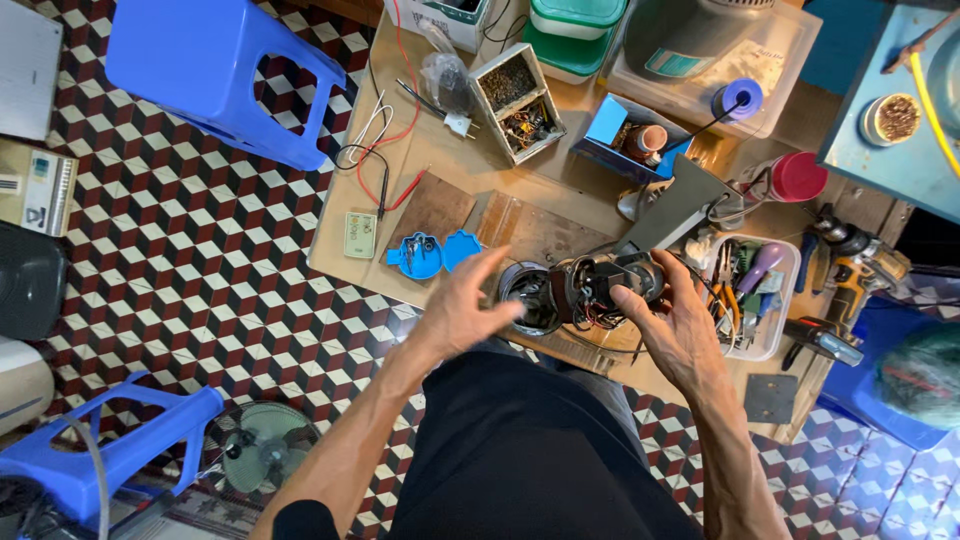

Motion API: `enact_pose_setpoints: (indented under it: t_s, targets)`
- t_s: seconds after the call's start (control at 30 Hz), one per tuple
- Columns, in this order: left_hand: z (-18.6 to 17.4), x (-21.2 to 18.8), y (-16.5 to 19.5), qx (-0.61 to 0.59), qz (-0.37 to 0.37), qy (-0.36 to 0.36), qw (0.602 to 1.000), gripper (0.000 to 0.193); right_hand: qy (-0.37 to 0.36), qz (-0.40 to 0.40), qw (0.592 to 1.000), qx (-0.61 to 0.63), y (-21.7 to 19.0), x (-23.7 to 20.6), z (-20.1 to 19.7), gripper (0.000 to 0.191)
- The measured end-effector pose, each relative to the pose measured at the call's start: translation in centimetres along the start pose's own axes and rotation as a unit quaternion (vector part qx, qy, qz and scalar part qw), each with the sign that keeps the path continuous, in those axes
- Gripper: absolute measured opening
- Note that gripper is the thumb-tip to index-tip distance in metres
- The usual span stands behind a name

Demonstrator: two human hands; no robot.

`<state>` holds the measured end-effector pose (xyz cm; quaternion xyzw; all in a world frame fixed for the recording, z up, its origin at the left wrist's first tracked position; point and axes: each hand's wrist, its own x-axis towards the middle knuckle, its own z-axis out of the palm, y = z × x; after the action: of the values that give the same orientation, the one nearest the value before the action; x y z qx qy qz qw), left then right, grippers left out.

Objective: The person disassembles an electric motor using a cordless drill and a screwdriver. They remove the outer casing, separate the rotor from the stator, and inspect the internal components.

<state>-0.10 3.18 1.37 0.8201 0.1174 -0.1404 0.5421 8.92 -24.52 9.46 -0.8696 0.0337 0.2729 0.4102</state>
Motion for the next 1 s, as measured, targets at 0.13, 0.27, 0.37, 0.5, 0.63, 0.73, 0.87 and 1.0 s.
enact_pose_setpoints:
  t_s: [0.13,0.27,0.37,0.5,0.63,0.73,0.87,1.0]
  targets:
    - [3.4,-0.5,4.9,0.031,0.162,-0.013,0.986,0.116,-0.017,-0.067,0.99,-0.124,-1.3,-0.2,-1.3,0.093]
    - [5.8,-0.6,4.7,0.029,0.201,0.07,0.977,0.104,-0.075,-0.277,0.905,-0.313,-3.1,0.3,-3.1,0.104]
    - [7.6,-0.6,3.9,0.017,0.195,0.103,0.975,0.1,-0.151,-0.337,0.84,-0.398,-4.6,1.6,-3.4,0.105]
    - [9.5,-0.6,3.5,-0.006,0.168,0.149,0.975,0.1,-0.274,-0.249,0.811,-0.452,-6.1,4.3,-2.2,0.104]
    - [10.3,-0.7,3.4,-0.021,0.144,0.161,0.976,0.103,-0.316,-0.254,0.763,-0.504,-6.0,5.6,-1.7,0.112]
    - [10.6,-0.7,3.2,-0.017,0.117,0.158,0.98,0.096,-0.352,-0.257,0.79,-0.432,-5.7,6.3,-2.3,0.11]
    - [10.7,-0.5,3.1,-0.01,0.104,0.164,0.981,0.098,-0.354,-0.276,0.768,-0.457,-5.2,6.7,-2.2,0.112]
    - [10.6,-0.3,3.3,-0.008,0.1,0.153,0.983,0.097,-0.329,-0.287,0.77,-0.465,-5.3,6.2,-2.1,0.11]
